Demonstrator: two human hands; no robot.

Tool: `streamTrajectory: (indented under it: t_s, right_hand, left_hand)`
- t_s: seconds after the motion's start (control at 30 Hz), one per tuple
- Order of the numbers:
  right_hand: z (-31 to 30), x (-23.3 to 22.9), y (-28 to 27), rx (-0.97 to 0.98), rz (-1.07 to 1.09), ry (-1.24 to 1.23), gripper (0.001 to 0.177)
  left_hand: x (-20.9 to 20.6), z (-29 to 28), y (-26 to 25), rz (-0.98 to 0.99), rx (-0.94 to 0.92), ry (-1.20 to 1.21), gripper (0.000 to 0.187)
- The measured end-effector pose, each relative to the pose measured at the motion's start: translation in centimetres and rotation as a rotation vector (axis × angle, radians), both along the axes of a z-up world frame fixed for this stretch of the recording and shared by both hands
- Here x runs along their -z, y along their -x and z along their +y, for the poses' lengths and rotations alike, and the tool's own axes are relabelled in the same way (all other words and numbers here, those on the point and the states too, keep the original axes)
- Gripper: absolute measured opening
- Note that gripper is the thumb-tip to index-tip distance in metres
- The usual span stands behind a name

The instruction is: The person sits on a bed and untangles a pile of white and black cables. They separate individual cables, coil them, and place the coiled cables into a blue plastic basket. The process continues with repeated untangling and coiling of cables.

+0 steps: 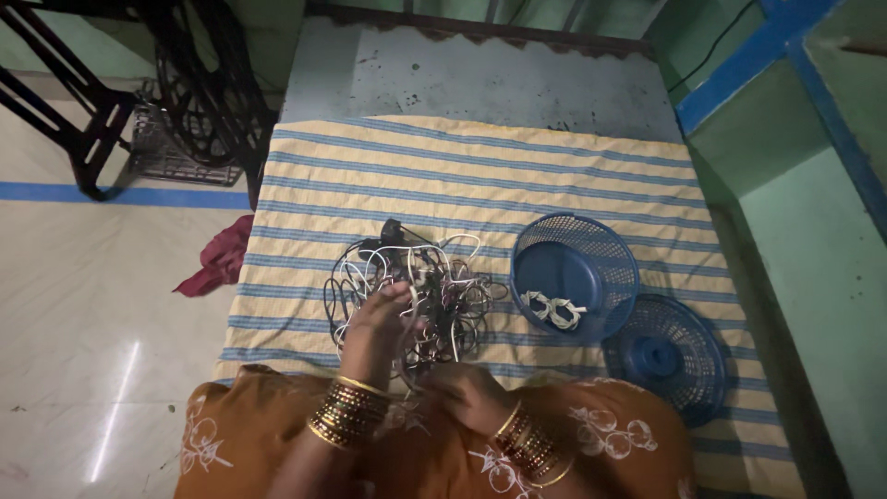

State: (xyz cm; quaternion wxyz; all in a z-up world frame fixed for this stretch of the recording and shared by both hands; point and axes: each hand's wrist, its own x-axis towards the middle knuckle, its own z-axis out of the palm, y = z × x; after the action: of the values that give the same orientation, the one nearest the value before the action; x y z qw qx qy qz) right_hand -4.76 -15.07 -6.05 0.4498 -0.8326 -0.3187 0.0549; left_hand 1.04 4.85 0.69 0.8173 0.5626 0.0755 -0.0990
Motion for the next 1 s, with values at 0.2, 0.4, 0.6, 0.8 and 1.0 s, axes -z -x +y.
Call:
streamTrajectory:
  t_s: [0.2, 0.4, 0.6, 0.8, 1.0]
  right_hand:
    - [-0.9, 1.9, -1.7, -0.021, 0.061, 0.015, 0.011]
    - [-3.6, 2.4, -2.9, 0.161, -0.049, 0.256, 0.006]
    - [-3.1, -0.3, -1.9, 0.382, -0.248, -0.06, 0.005]
    - [-2.5, -1.0, -1.1, 0.561, -0.233, -0.131, 0.009]
    - [-2.9, 1.6, -1.4, 0.223, -0.074, -0.329, 0.012]
  left_hand:
    - [-0.4, 0.2, -0.4, 0.057, -0.098, 0.136, 0.019]
    - [0.8, 0.9, -1.2, -0.064, -0.137, -0.122, 0.021]
    - [-0.5, -2.7, -0.1, -0.652, -0.251, -1.557, 0.041]
    - [-2.3, -4.8, 2.6, -0.781, 0.018, -1.252, 0.031]
    - [0.2, -4.2, 2.7, -0.321, 0.104, -0.573, 0.026]
